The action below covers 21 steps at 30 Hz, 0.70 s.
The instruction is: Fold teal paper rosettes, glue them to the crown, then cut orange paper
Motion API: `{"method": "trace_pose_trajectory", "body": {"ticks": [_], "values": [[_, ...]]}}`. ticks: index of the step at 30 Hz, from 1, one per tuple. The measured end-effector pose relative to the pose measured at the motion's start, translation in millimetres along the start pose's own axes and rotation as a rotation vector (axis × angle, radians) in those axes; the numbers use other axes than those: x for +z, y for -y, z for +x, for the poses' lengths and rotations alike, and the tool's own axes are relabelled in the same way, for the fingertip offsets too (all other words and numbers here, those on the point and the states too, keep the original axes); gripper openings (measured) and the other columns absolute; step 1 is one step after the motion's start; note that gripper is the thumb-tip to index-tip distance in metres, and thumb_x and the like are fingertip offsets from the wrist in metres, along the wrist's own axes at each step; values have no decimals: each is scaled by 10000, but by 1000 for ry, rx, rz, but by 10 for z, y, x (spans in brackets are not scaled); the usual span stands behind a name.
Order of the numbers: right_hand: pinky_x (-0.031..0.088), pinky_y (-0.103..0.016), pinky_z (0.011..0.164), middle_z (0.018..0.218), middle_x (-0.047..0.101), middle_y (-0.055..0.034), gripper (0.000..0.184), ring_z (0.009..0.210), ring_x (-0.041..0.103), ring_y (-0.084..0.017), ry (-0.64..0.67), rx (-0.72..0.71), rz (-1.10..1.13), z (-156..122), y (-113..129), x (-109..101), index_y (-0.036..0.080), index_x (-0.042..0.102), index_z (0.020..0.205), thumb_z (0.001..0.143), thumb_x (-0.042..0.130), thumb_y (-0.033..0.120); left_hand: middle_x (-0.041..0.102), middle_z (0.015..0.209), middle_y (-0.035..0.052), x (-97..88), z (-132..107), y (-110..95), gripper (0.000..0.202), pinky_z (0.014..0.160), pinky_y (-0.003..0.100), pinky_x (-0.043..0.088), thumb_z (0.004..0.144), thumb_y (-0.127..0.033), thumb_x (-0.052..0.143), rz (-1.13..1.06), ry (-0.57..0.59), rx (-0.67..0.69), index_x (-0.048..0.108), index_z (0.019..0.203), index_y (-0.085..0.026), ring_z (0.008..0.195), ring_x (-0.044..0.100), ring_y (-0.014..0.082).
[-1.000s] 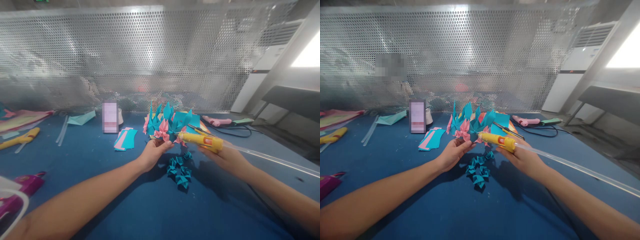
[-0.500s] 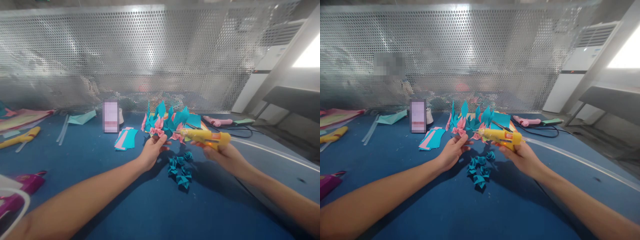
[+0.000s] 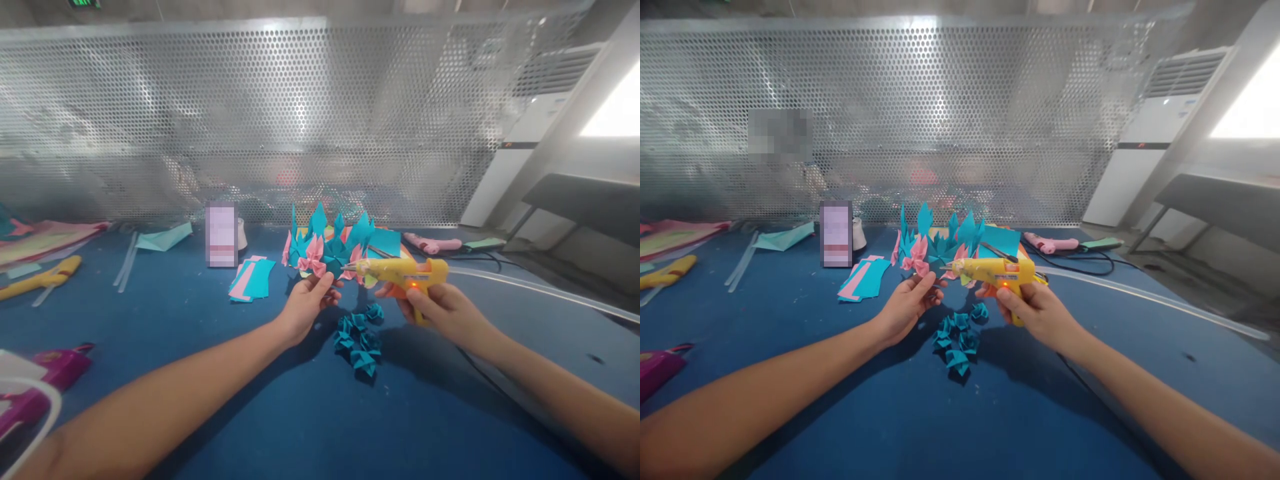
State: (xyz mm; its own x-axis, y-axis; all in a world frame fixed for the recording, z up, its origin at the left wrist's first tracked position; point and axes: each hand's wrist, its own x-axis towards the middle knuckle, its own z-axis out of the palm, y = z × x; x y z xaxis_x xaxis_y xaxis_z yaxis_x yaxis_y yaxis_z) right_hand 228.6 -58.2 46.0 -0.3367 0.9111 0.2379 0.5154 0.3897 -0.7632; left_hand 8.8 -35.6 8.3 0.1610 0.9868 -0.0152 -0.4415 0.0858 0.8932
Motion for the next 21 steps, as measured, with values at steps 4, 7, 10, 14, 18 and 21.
{"method": "trace_pose_trajectory", "body": {"ticks": [4,7,10,14,18,21], "values": [[386,-250,453,511,527,-13,513,450,447,-108,-31,84,68,1,22,5,192,532,574,836,408,615,646,803,41,-1,2,0,300,591,217,437,679,-376,728,-8,-2,1,602,748,-112,607,550,77],[375,-239,451,533,512,6,386,462,457,-107,-155,163,155,32,41,-72,193,562,700,847,467,537,652,773,35,9,12,-10,258,573,208,432,701,-335,720,-57,-62,-13,588,755,-120,591,552,74],[361,-225,453,532,494,14,319,474,443,-98,-253,222,177,70,-15,-229,192,553,717,837,521,487,654,747,26,22,17,-30,215,558,198,433,729,-297,702,-100,-123,-26,568,742,-128,567,550,66],[385,-239,484,615,571,-22,322,524,501,-113,-360,352,156,102,-223,-419,176,593,759,782,574,497,653,741,24,15,19,-48,176,559,184,441,768,-265,667,-122,-147,-32,557,751,-129,569,555,59],[335,-259,452,533,518,-2,330,455,430,-96,-524,435,46,113,-415,-495,148,620,671,667,683,472,650,730,22,-7,27,-45,148,548,174,443,796,-248,639,-137,-165,-40,559,760,-128,560,551,55],[337,-266,459,519,520,-6,325,451,424,-95,-566,460,25,103,-439,-527,145,637,629,645,699,464,649,730,24,-9,31,-50,150,542,169,447,790,-248,650,-150,-176,-51,566,754,-129,563,554,57]]}}
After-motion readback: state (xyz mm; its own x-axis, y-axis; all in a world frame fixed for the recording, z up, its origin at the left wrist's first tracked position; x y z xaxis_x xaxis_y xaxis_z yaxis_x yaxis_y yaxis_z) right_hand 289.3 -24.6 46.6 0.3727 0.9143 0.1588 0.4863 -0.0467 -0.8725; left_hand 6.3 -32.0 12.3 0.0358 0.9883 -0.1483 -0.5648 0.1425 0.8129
